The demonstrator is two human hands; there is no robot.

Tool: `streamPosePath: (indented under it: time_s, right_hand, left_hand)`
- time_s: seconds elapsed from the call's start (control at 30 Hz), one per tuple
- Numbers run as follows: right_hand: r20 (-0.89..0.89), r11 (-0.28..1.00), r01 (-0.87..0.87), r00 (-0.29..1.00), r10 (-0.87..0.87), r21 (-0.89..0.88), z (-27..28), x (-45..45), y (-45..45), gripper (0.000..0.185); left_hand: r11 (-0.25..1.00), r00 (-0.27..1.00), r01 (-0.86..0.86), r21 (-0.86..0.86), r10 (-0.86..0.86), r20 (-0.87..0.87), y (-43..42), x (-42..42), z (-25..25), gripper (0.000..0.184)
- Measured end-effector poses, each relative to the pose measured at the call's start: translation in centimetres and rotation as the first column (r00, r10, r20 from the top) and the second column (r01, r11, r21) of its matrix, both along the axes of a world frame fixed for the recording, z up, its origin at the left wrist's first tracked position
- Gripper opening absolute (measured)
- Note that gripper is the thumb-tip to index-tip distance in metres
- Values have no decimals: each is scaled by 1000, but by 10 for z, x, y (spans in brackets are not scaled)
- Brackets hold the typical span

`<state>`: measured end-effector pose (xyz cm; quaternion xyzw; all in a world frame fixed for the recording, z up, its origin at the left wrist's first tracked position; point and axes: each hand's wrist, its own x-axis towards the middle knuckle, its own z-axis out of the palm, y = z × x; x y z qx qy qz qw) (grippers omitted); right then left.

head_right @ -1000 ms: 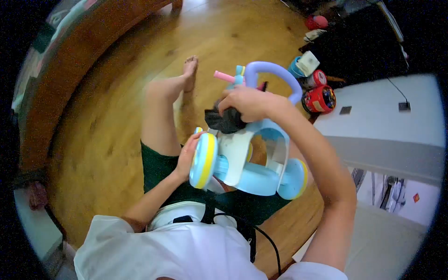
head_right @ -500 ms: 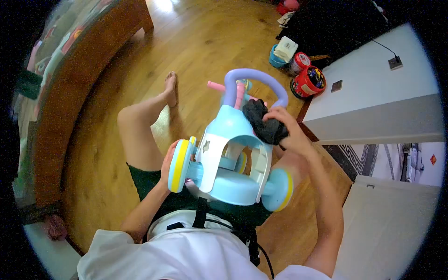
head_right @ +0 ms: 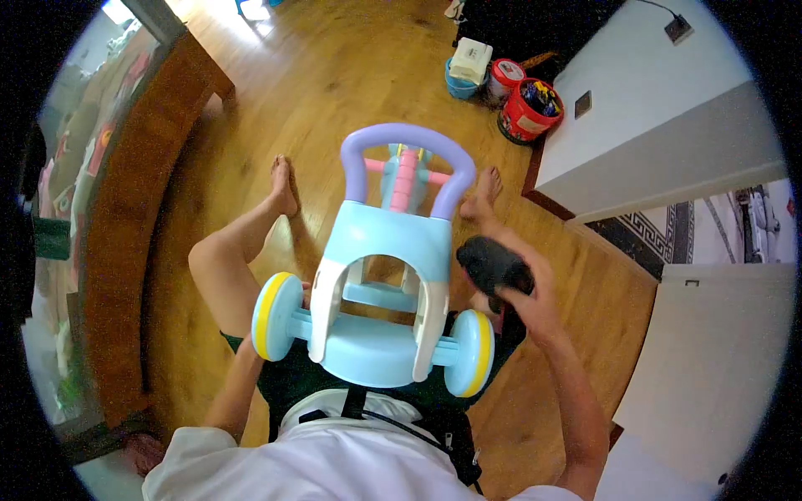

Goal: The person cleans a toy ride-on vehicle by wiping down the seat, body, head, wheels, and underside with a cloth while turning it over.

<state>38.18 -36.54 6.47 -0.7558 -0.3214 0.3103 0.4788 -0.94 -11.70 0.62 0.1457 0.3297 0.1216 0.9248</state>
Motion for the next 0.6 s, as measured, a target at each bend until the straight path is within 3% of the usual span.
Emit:
streamPosePath:
  time_s: [0.03,0.07,0.13,0.2,0.27,0.33,0.37,0.47,0.5,0.53,0.6]
  right_hand:
    - [-174,993,119,978,-112,27,3,2,4,55]
    - [-341,970,240,915,-214,33,7,3,9,56]
    - [-163,974,211,967,-195,86,18,4,18,58]
    - [84,980,166,981,-176,107,29,2,29,58]
    - [47,986,92,994,-100,136,29,3,34,59]
    - [79,990,7,997,-19,144,35,1,39,60]
    - [116,991,-8,993,-8,135,37,-4,44,61]
    - [182,998,-49,982,43,25,69,-20,67,48]
    - [210,993,-75,973,92,-86,75,-22,74,43]
    - [377,983,-130,910,171,-132,75,-24,78,43]
    - [652,947,-207,688,320,-246,73,-25,85,44]
  left_hand:
    - [978,979,140,152,-114,-169,7,6,12,41]
    - [983,979,148,113,-129,-159,14,7,19,41]
    - [986,980,160,41,-153,-130,27,11,31,42]
    - [889,917,329,320,-220,-332,40,27,52,42]
    - [749,877,402,526,-151,-456,56,45,69,42]
    - [682,929,362,636,-210,-304,91,60,54,47]
    - [631,921,379,677,-188,-340,101,77,55,50]
    - [477,841,485,733,-23,-541,107,146,73,62]
    - [442,857,480,757,-52,-513,121,166,61,64]
    - [407,871,472,782,-81,-484,133,184,50,66]
    - [457,868,495,739,-214,-449,128,215,68,60]
